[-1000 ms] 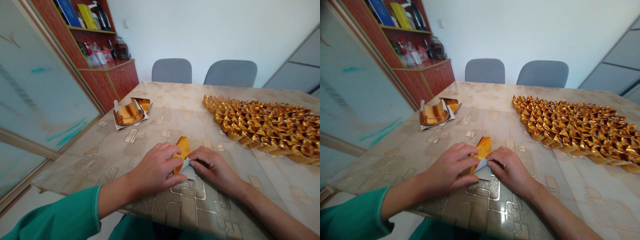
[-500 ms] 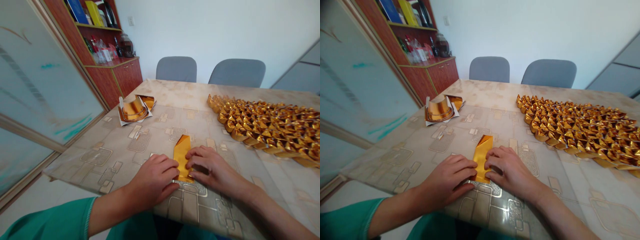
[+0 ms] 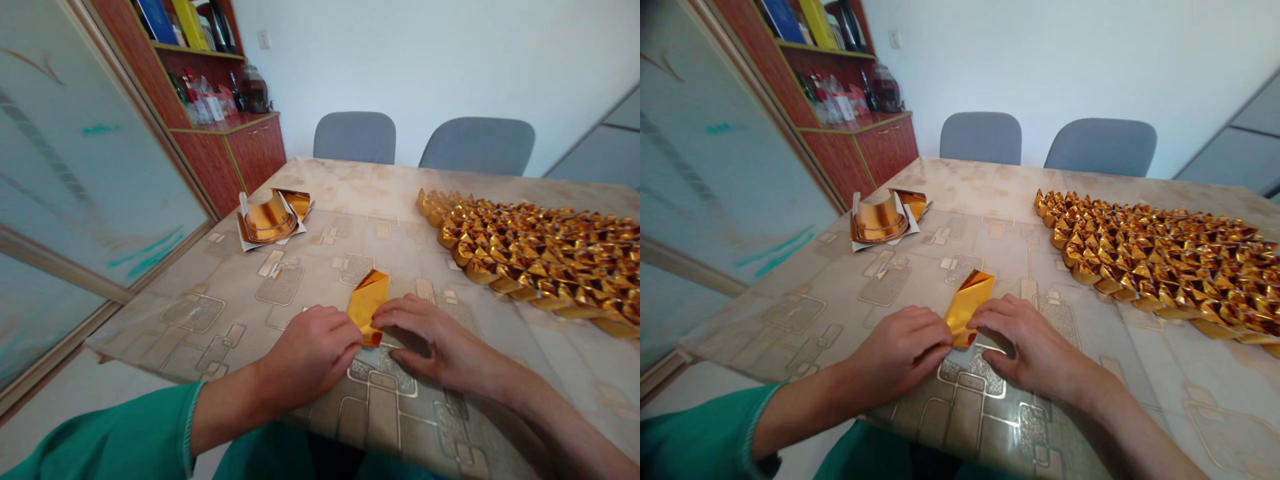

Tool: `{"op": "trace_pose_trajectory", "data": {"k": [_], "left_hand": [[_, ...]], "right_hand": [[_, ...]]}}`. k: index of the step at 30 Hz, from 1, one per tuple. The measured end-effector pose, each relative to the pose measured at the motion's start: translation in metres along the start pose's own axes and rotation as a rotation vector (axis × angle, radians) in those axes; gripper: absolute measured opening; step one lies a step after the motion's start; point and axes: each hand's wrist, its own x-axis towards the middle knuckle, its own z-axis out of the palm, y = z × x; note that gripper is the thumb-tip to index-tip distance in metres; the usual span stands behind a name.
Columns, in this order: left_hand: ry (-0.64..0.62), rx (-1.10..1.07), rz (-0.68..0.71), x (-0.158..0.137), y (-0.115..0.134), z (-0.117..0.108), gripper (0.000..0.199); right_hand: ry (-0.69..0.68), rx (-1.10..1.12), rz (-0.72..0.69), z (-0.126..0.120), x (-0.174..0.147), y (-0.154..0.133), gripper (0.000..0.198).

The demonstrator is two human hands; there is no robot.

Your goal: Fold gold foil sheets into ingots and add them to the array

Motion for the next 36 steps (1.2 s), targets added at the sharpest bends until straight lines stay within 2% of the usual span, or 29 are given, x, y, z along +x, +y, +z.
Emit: {"op": "trace_pose_trajectory", "data": {"k": [3,6,8,11,14,22,28,36], "left_hand": [[0.003,-0.239,-0.234,0.001,-0.002,-0.006,0.01],[-0.018,-0.308,-0.303,0.001,-0.003,-0.009,0.008],[-0.033,-0.279,-0.227,-0.001,-0.004,-0.009,0.007],[-0.042,-0.182,-0.033,-0.01,-0.01,-0.009,0.014],[-0.025,-0.06,0.081,-0.021,-0.015,-0.012,0.019],[0.019,0.074,0.146,-0.033,-0.016,-0.015,0.024],[-0.067,0.067,0.149,-0.036,-0.015,-0.017,0.024],[0.012,0.042,0.141,-0.039,-0.017,-0.013,0.025]], "right_hand": [[0.007,-0.05,0.046,0.002,0.002,-0.002,0.045],[0.041,-0.11,0.1,0.007,0.007,-0.006,0.034],[0.05,-0.151,0.118,0.011,0.009,-0.011,0.02],[0.051,-0.186,0.123,0.015,0.011,-0.016,0.005],[0.054,-0.164,0.122,0.016,0.012,-0.015,0.007],[0.059,-0.1,0.217,0.018,0.025,-0.008,0.013],[0.084,-0.147,0.268,0.021,0.03,-0.005,0.018],[0.078,-0.272,0.289,0.025,0.031,-0.012,0.017]]}}
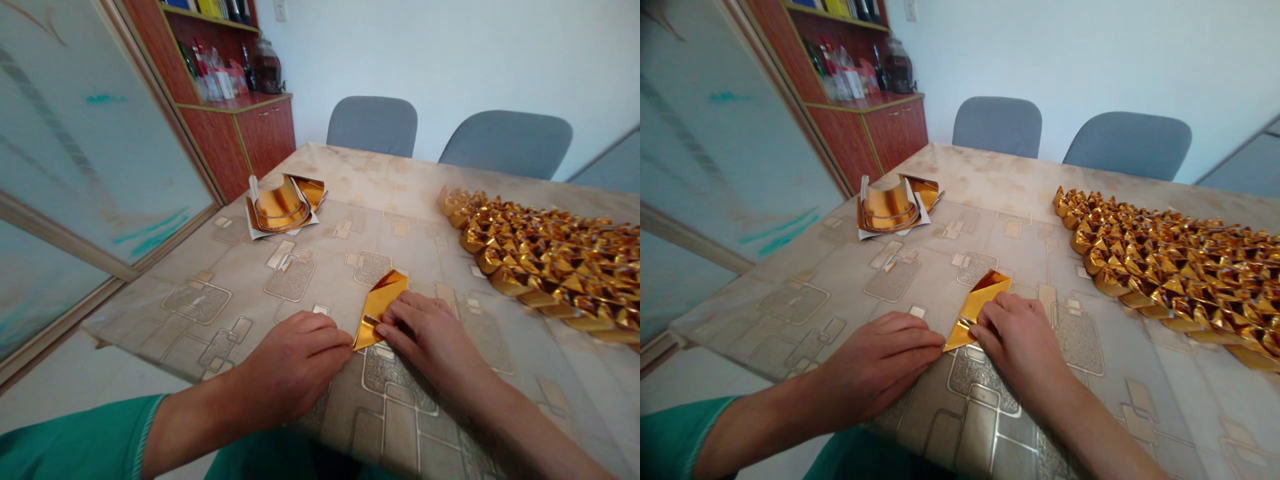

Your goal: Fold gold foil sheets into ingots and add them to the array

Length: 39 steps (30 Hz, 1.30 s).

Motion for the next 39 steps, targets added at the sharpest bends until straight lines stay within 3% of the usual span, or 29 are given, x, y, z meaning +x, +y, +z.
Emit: {"op": "trace_pose_trajectory", "data": {"k": [8,17,29,35,39], "left_hand": [[0.074,0.061,-0.058,0.016,0.007,0.0,0.022],[-0.063,0.126,0.043,0.021,0.006,0.004,0.016],[-0.071,0.148,0.048,0.022,0.005,0.008,0.021],[-0.079,0.127,0.04,0.029,0.002,0.014,0.017],[-0.07,0.113,0.112,0.024,-0.003,0.011,0.017]], "right_hand": [[0.031,-0.018,-0.011,0.003,-0.001,-0.001,0.017],[0.044,-0.016,0.001,0.005,0.0,0.001,0.018],[0.022,-0.052,-0.007,0.005,0.001,0.001,0.02],[0.089,-0.07,-0.012,0.01,-0.002,0.002,0.02],[0.142,-0.054,0.041,0.011,-0.008,0.008,0.024]]}}
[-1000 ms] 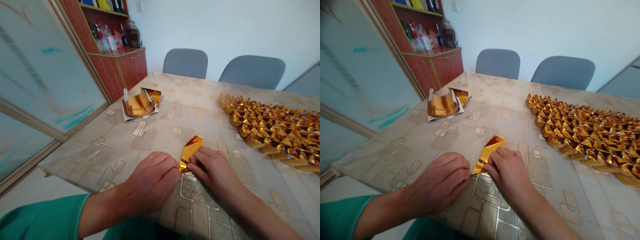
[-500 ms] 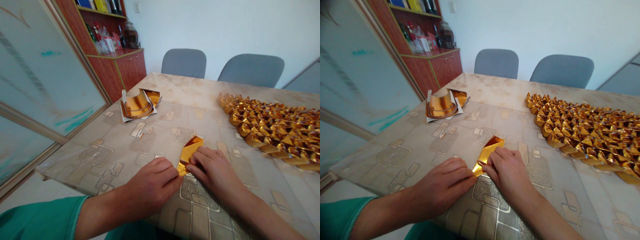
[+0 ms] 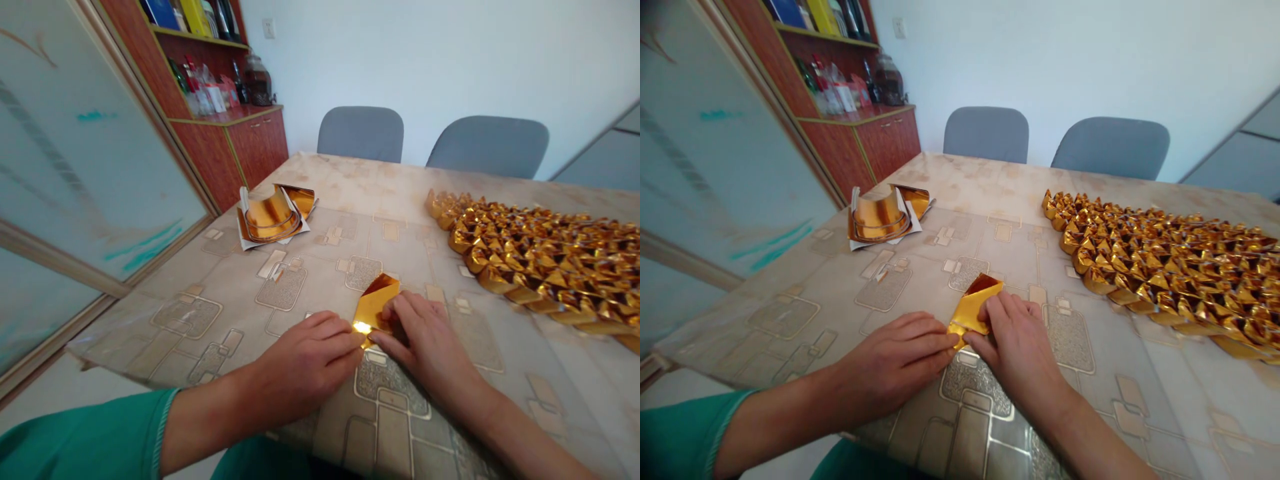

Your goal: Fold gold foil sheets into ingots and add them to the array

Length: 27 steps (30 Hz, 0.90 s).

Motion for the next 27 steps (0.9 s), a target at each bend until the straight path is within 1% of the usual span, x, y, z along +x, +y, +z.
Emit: {"op": "trace_pose_trajectory", "data": {"k": [3,8,12,15,17,19,20,21,23,24,25,27], "left_hand": [[-0.022,0.013,0.025,-0.008,-0.005,-0.003,0.025],[-0.148,-0.032,0.015,-0.018,-0.011,-0.009,0.04],[-0.195,-0.069,0.012,-0.024,-0.013,-0.015,0.05],[-0.176,-0.079,0.032,-0.022,-0.015,-0.018,0.046],[-0.131,-0.091,0.033,-0.016,-0.015,-0.018,0.037],[-0.082,-0.116,0.014,-0.008,-0.015,-0.015,0.026],[-0.06,-0.13,-0.008,-0.003,-0.014,-0.013,0.023],[-0.035,-0.144,-0.015,0.001,-0.014,-0.01,0.021],[-0.007,-0.143,-0.048,0.009,-0.015,-0.003,0.022],[-0.004,-0.141,-0.061,0.012,-0.015,0.0,0.023],[-0.002,-0.138,-0.074,0.015,-0.016,0.002,0.023],[0.0,-0.133,-0.1,0.019,-0.016,0.006,0.021]], "right_hand": [[0.028,0.033,0.041,-0.001,-0.005,0.007,0.02],[0.032,0.083,0.063,-0.002,-0.006,0.016,0.018],[0.027,0.087,0.068,-0.002,-0.004,0.019,0.021],[0.031,0.085,0.055,-0.002,-0.003,0.02,0.023],[0.026,0.094,0.056,-0.004,-0.002,0.019,0.023],[0.056,0.085,0.067,-0.007,0.0,0.018,0.026],[0.084,0.069,0.062,-0.008,0.002,0.017,0.033],[0.115,0.047,0.043,-0.01,0.004,0.017,0.045],[0.155,0.001,-0.031,-0.012,0.009,0.018,0.077],[0.157,-0.014,-0.073,-0.013,0.012,0.019,0.09],[0.148,-0.021,-0.11,-0.013,0.016,0.021,0.097],[0.122,-0.01,-0.165,-0.013,0.022,0.024,0.1]]}}
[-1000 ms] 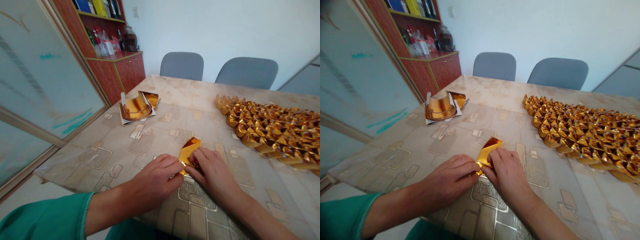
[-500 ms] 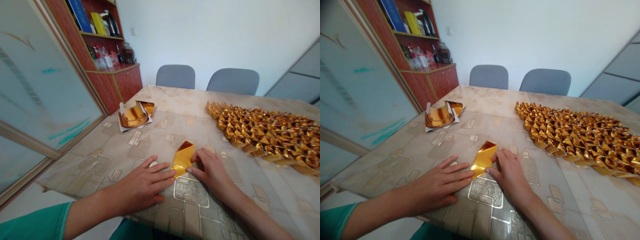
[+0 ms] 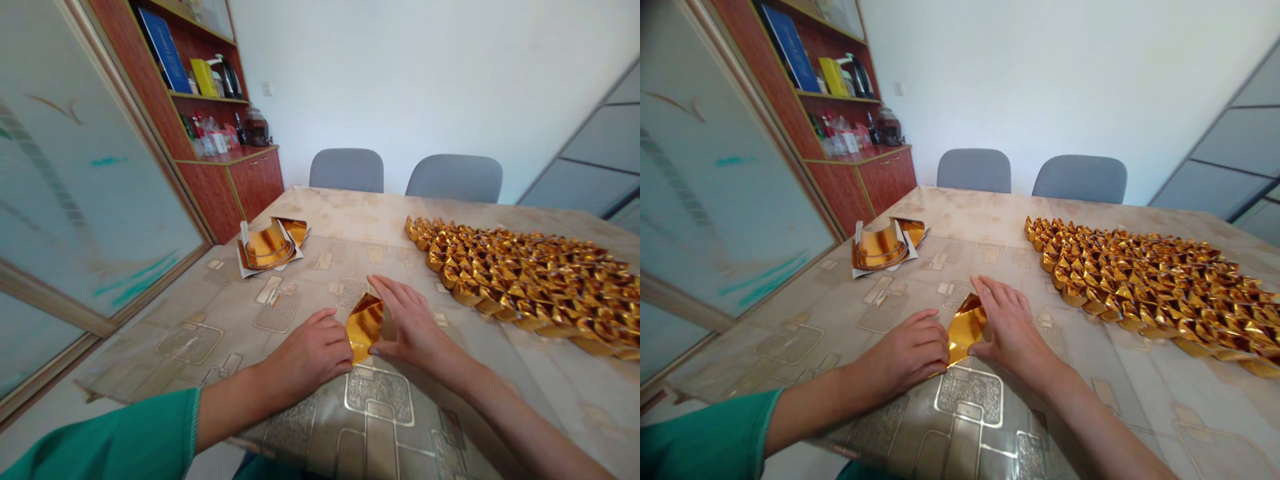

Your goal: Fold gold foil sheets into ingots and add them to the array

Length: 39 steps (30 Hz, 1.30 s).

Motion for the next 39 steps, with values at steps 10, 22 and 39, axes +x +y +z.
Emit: {"op": "trace_pose_trajectory", "data": {"k": [10,22,39], "left_hand": [[0.01,0.021,-0.076,0.007,-0.001,0.001,0.018],[-0.084,0.1,-0.126,0.004,-0.003,-0.001,0.04],[-0.118,0.078,-0.147,0.007,-0.001,-0.009,0.037]], "right_hand": [[-0.158,0.054,-0.068,-0.017,0.01,-0.006,0.037],[-0.279,0.025,-0.075,-0.017,-0.004,-0.006,0.035],[-0.077,-0.162,0.013,-0.019,-0.009,0.006,0.026]]}}
